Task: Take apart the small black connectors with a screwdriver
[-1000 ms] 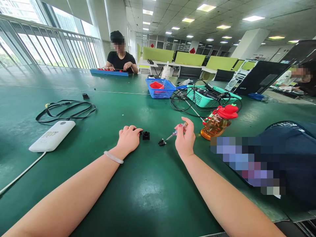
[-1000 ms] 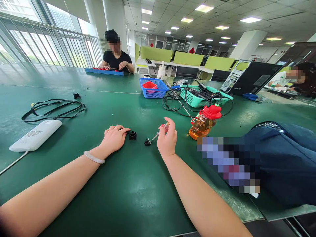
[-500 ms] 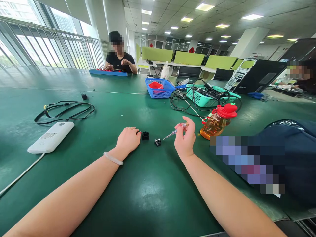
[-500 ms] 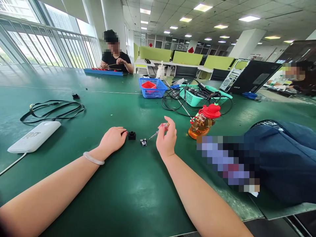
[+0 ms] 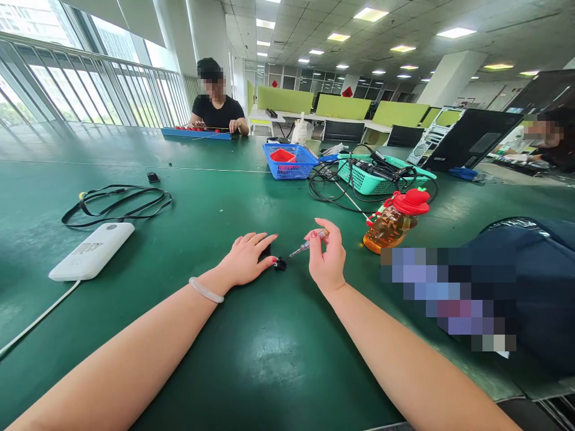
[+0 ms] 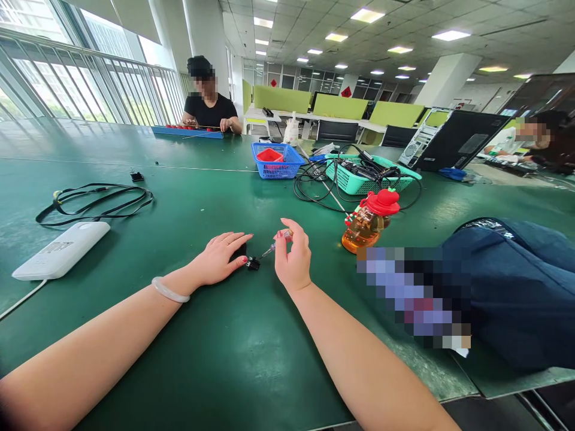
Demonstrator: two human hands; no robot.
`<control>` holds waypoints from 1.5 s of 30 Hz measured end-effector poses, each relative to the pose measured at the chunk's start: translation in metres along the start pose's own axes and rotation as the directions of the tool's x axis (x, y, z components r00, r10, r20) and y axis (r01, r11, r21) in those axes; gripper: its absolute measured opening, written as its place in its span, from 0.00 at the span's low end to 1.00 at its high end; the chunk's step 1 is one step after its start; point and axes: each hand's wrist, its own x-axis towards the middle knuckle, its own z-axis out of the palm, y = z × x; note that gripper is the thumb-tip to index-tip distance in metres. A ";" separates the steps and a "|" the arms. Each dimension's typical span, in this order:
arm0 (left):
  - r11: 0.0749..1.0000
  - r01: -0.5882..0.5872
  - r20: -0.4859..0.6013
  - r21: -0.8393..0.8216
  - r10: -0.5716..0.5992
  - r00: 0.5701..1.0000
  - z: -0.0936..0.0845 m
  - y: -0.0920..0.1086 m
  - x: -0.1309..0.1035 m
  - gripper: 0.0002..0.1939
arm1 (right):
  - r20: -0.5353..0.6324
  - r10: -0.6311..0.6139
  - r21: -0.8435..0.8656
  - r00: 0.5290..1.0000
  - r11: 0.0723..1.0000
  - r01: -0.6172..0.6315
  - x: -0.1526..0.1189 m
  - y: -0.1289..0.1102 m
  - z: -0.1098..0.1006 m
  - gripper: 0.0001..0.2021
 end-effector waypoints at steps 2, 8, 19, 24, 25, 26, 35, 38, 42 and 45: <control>1.000 0.019 0.018 0.014 -0.019 1.000 0.001 0.007 -0.003 0.30 | -0.048 0.021 -0.020 0.999 1.000 -0.022 0.002 0.002 -0.001 0.13; 0.995 0.104 -0.046 -0.003 -0.104 0.993 0.006 0.038 -0.013 0.31 | -0.088 0.031 -0.053 0.996 0.998 -0.036 0.005 0.005 -0.001 0.14; 0.996 0.060 -0.042 0.060 -0.057 0.997 0.007 0.058 -0.011 0.16 | -0.013 -0.191 -0.133 0.981 0.973 0.188 0.003 0.003 0.002 0.14; 0.999 0.041 0.005 0.009 -0.041 0.999 -0.003 0.046 -0.027 0.14 | -0.011 -0.154 -0.153 0.988 0.977 0.151 0.004 0.005 0.002 0.15; 1.000 0.029 0.016 -0.007 -0.029 0.999 -0.006 0.041 -0.035 0.14 | -0.006 -0.147 -0.156 0.989 0.977 0.144 0.004 0.005 0.002 0.15; 1.000 0.021 0.021 -0.020 -0.021 1.000 -0.010 0.036 -0.044 0.13 | 0.002 -0.143 -0.156 0.990 0.978 0.141 0.004 0.005 0.002 0.15; 0.983 0.180 0.068 0.036 -0.182 0.981 -0.057 -0.059 -0.174 0.17 | 0.071 -0.099 -0.087 0.993 0.991 0.105 0.000 0.000 0.005 0.14; 0.958 0.286 0.002 0.034 -0.286 0.958 -0.070 -0.104 -0.208 0.14 | 0.085 -0.085 -0.073 0.993 0.993 0.092 -0.001 -0.001 0.006 0.14; 0.933 0.359 -0.103 -0.006 -0.357 0.928 -0.081 -0.144 -0.232 0.14 | 0.104 -0.105 -0.060 0.989 0.992 0.112 -0.001 -0.002 0.006 0.14; 0.929 0.370 -0.124 0.007 -0.367 0.922 -0.086 -0.158 -0.235 0.15 | 0.115 -0.110 -0.046 0.987 0.992 0.116 -0.001 -0.001 0.007 0.14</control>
